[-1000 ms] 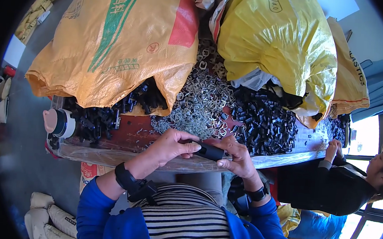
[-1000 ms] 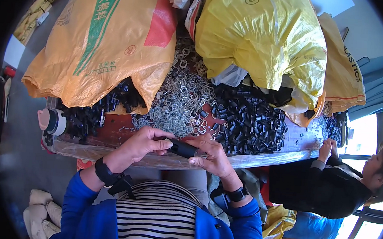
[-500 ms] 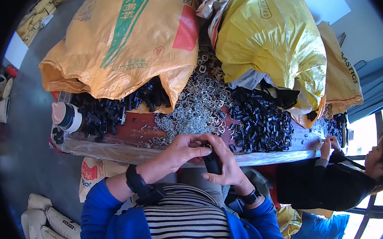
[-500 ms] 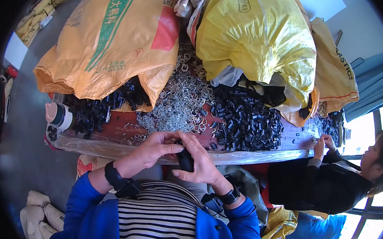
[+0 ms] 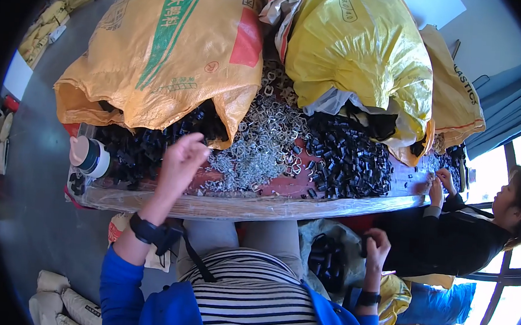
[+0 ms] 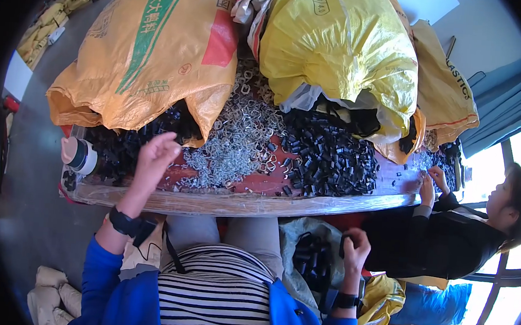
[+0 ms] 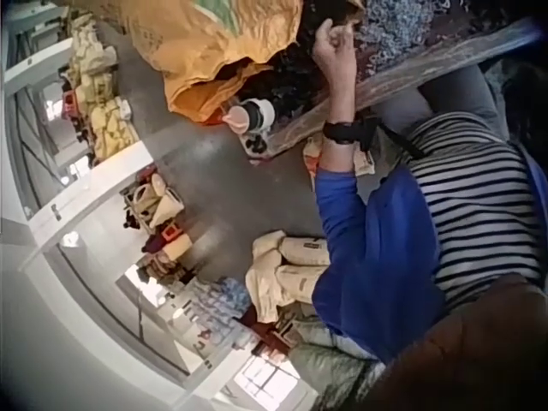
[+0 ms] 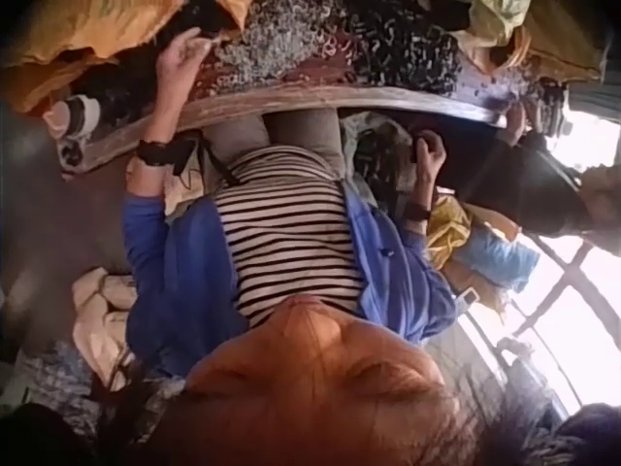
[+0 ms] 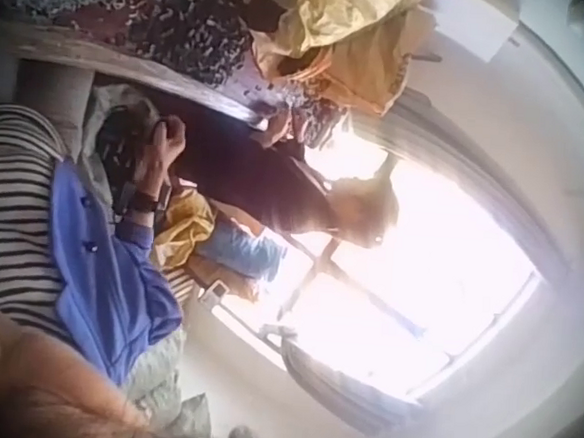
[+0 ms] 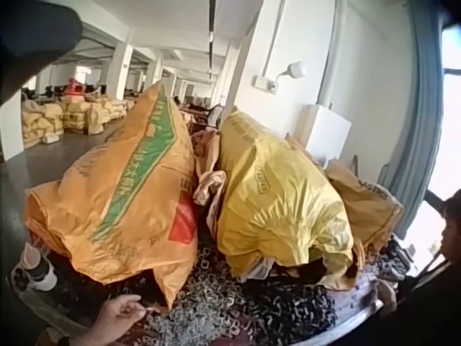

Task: Assembling small black plastic components by hand at a workbench.

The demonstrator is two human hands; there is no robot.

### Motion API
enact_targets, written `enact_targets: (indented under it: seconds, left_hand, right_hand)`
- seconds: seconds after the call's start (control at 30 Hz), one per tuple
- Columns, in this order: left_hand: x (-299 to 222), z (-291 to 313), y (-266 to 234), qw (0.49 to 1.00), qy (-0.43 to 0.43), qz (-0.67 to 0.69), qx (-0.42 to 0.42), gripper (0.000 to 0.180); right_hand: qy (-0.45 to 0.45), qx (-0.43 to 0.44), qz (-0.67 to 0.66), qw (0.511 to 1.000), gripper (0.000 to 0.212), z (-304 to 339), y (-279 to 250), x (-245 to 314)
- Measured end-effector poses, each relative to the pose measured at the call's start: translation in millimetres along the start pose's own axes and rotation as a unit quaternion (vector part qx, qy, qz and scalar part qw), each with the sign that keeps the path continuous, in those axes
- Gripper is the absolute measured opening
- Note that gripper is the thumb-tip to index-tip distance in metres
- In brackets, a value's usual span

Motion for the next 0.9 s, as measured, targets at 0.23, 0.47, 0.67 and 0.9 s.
enact_targets:
  seconds: [0.23, 0.47, 0.67, 0.9]
  left_hand:
    - [-3.9, -32.3, -16.5, 0.830, 0.261, -0.487, -0.075, 0.032]
    - [-1.3, -43.4, -16.5, 0.828, 0.168, -0.535, -0.014, 0.031]
    - [-0.6, -39.3, -19.6, 0.855, 0.224, -0.467, -0.023, 0.026]
    - [-8.7, -31.8, -19.0, 0.865, 0.259, -0.426, -0.048, 0.020]
  right_hand:
    - [-0.021, 0.013, 0.463, 0.886, 0.023, 20.2, 19.4, -14.3]
    - [-0.271, 0.202, 0.256, 0.906, 0.020, -61.4, 147.3, 66.1]
    - [-0.309, 0.266, 0.310, 0.859, 0.011, -80.0, 202.1, 55.1]
    - [-0.312, 0.239, 0.338, 0.855, 0.008, -76.7, 207.7, 51.3]
Point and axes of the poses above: each hand's wrist, its own z-axis away from the middle knuckle, its own y-axis out of the palm, x = y × z, the point moved 2 cm from there along -z, towards the middle knuckle, and after that the axes turned 2 degrees about -z, right-handed, at the moved point
